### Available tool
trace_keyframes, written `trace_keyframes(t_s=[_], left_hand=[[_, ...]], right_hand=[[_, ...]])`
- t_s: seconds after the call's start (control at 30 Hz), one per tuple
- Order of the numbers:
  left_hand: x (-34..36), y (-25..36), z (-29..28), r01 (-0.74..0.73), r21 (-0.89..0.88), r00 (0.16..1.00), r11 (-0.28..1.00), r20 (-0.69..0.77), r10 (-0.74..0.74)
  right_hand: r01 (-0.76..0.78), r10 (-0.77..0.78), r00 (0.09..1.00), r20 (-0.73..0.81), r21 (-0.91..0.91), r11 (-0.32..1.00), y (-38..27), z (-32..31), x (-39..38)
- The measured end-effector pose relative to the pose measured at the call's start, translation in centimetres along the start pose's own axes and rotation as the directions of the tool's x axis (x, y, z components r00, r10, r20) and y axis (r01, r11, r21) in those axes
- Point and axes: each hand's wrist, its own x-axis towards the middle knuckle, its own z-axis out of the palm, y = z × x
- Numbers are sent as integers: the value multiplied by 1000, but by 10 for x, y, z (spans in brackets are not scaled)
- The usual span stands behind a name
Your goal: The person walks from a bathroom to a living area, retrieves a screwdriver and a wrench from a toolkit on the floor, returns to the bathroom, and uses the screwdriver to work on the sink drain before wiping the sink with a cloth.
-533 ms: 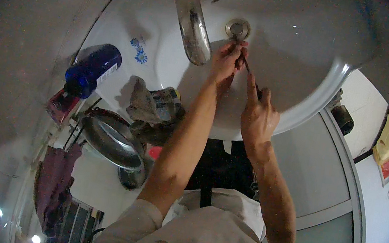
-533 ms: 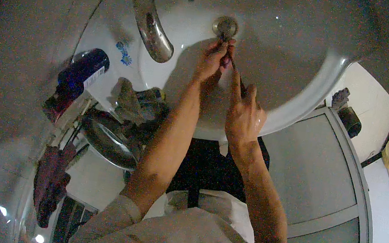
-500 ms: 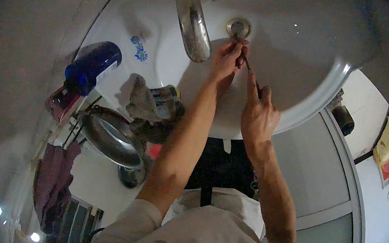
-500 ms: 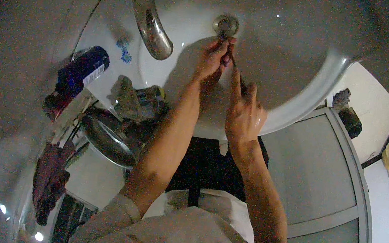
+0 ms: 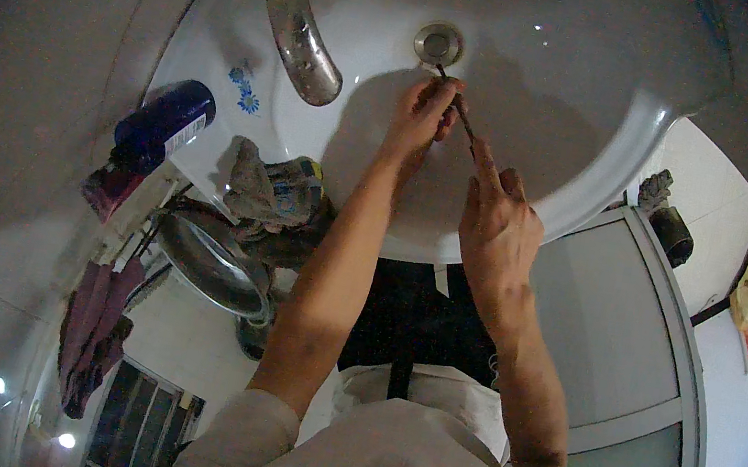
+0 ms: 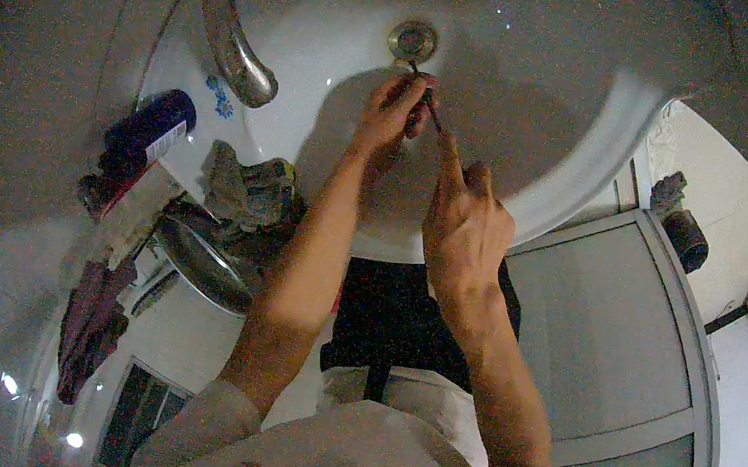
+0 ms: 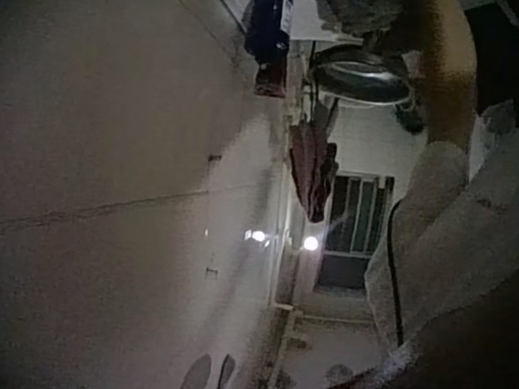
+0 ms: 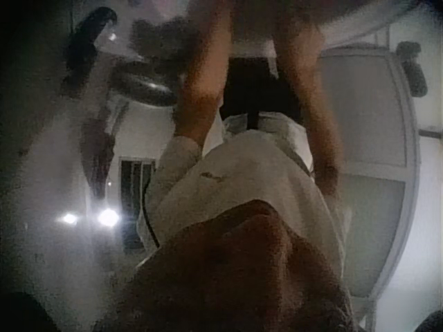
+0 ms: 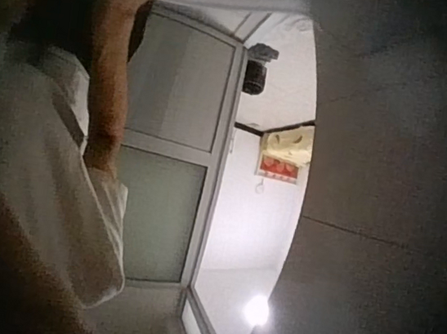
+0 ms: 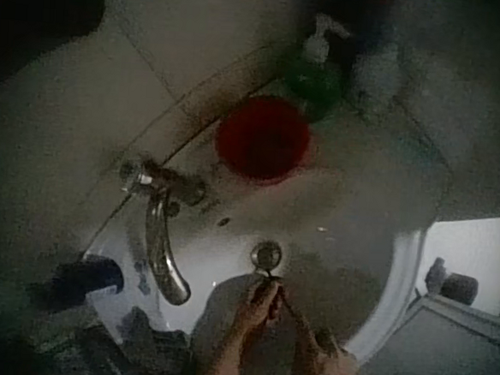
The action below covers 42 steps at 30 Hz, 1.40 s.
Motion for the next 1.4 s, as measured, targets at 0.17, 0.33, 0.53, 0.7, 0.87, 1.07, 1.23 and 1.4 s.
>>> trace_keyframes(t_s=[0.17, 0.33, 0.53, 0.7, 0.87, 1.07, 1.23, 1.4], left_hand=[[9, 1, 8, 8, -9, 996, 1000, -88, -9], [26, -6, -11, 10, -10, 1000, 1000, 0, -10], [20, -9, -2, -91, -76, 995, 993, -35, 89], [28, 1, -3, -256, -12, 966, 966, -41, 256], [0, 14, -3, -98, 254, 992, 962, -52, 114], [9, 0, -15, -364, 665, 756, 652, -198, 624], [33, 18, -11, -348, 902, 638, 256, 27, 770], [32, 25, -6, -353, 933, 572, 69, 157, 805]], right_hand=[[49, -49, 999, -25, 12, 999, 6, 2, 14], [36, -38, 999, 34, 32, 999, 6, 11, 22], [57, -78, 985, -153, -138, 989, 1, 41, 12], [108, -114, 969, -218, -36, 993, -3, 36, 17], [109, -104, 988, -112, 37, 993, 3, 22, 5], [113, -99, 973, -208, 60, 992, 19, -3, -26], [106, -65, 950, -306, 121, 987, 36, -10, -25], [177, -90, 909, -408, 180, 968, 50, 2, -21]])
